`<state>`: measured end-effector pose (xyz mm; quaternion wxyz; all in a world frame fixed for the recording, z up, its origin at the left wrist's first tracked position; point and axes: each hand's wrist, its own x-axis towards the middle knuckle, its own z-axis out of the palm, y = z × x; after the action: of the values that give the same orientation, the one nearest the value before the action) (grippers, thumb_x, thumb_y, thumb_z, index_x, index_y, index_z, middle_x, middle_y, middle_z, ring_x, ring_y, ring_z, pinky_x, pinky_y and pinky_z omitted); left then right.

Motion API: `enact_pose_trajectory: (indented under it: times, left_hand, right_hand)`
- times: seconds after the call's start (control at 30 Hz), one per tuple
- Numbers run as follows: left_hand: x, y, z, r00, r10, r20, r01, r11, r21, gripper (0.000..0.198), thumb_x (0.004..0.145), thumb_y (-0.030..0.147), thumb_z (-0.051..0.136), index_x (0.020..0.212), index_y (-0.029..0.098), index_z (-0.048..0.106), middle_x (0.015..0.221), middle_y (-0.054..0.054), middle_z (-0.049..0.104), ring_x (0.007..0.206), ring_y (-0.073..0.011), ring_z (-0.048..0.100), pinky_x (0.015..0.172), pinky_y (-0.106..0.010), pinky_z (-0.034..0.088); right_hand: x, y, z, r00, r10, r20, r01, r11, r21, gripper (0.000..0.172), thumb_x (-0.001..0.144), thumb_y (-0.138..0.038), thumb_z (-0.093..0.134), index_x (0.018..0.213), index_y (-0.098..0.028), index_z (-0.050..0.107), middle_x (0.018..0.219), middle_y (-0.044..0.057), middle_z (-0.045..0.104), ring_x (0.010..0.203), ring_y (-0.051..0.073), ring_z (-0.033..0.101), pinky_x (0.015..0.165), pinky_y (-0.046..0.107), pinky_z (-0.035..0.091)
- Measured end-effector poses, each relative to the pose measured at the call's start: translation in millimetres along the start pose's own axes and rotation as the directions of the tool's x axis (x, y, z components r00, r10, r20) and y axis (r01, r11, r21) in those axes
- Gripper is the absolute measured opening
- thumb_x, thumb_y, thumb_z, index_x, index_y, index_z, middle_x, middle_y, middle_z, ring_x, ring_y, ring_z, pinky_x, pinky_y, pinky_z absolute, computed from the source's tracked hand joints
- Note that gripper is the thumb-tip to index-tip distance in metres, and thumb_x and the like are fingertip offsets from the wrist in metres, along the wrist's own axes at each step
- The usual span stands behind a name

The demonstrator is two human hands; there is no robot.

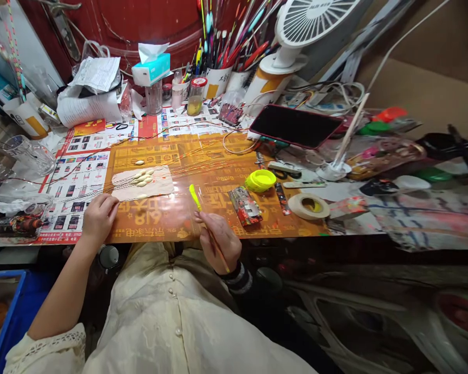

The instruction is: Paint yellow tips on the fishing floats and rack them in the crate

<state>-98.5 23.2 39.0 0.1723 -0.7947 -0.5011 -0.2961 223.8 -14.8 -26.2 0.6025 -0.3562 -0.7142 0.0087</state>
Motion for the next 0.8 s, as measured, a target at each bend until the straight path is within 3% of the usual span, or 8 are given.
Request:
enact_pose_trajectory:
  times: [0.3,0.5,0.67,0.8]
  left_hand:
    - [-34,4,-25.7,0.998,0.014,-0.063,-0.018,0.998,-0.054,0.012,0.096,0.020,0.058,0.104,0.022,0.066,0.101,-0.005,0.068,0.094,-0.0180,0.065,0.087,-0.031,0.053]
    - [-47,-1,-29.2,0.997,0.032,-0.072,-0.039,0.995,-0.092,0.014,0.096,0.021,0.057,0.106,0.023,0.067,0.100,-0.006,0.069,0.098,-0.0186,0.064,0.090,-0.033,0.053]
    - [-63,-18,-23.8,0.999,0.042,-0.033,-0.042,0.999,-0.008,0.024,0.099,0.022,0.049,0.114,0.024,0.068,0.104,-0.007,0.070,0.099,-0.0189,0.063,0.088,-0.035,0.049]
    - [-82,-38,-23.5,0.998,-0.040,0.044,0.038,0.999,0.031,0.034,0.101,0.022,0.041,0.119,0.026,0.069,0.103,-0.008,0.070,0.097,-0.0190,0.061,0.088,-0.037,0.045]
  right_hand:
    - [4,7,11,0.999,0.022,0.032,-0.017,0.989,-0.149,0.056,0.096,-0.018,0.052,0.151,-0.023,0.041,0.132,0.011,0.066,0.121,0.021,0.065,0.104,0.039,0.057]
    - [0,5,10,0.999,0.014,0.030,-0.006,0.971,-0.239,0.057,0.096,-0.017,0.054,0.151,-0.021,0.041,0.134,0.011,0.066,0.122,0.021,0.065,0.105,0.034,0.055]
    - [-8,3,4,1.000,-0.002,-0.013,-0.002,0.956,-0.293,0.056,0.092,-0.016,0.055,0.148,-0.022,0.048,0.128,0.011,0.069,0.114,0.022,0.070,0.098,0.032,0.058]
    - [-17,13,2,0.994,-0.051,-0.097,0.004,0.903,-0.429,0.054,0.089,-0.021,0.056,0.143,-0.020,0.053,0.112,0.010,0.076,0.094,0.023,0.076,0.083,0.030,0.063]
